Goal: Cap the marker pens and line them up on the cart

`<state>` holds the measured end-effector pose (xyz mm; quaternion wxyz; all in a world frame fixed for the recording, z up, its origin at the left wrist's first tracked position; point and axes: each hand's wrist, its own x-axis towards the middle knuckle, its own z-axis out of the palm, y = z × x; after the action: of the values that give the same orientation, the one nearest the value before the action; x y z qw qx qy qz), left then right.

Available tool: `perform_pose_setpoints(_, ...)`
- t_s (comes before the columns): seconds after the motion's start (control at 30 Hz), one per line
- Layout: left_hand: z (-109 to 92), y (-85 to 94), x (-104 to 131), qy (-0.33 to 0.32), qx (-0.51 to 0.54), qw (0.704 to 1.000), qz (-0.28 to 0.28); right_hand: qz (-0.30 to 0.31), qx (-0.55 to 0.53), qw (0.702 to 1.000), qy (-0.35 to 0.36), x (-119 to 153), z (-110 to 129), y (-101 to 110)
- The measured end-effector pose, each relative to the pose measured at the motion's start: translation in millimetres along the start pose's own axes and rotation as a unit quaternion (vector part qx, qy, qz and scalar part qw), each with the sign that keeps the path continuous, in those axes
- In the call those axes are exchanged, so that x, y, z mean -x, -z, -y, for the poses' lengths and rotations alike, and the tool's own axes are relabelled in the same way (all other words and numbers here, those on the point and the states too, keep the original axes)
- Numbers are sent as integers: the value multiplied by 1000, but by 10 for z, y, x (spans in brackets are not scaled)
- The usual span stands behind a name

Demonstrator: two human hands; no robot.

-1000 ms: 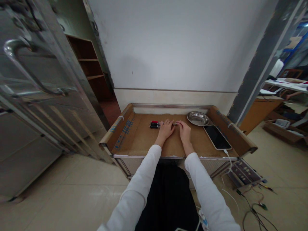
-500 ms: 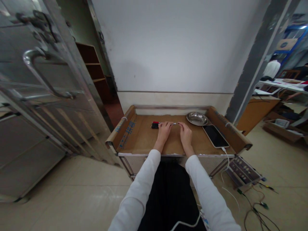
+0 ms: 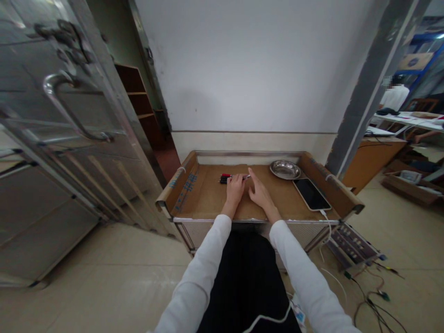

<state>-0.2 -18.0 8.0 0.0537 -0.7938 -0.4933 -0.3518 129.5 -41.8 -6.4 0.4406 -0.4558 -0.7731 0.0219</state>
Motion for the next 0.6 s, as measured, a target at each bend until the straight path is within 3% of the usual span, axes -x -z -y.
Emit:
perform_pose_setpoints(0.13,-11,16,20,116,-54,991,-29,11,21,999,-33,21,-87,-76)
perform_pose_setpoints(0.27,-19,31,49,199,-120,973,-19,3,71,993,-95,60,-158,-127)
perform_pose_setpoints(0.6,-69,13,158,216,-113,970,-1,-4,121,980,-157,75,-206,-181)
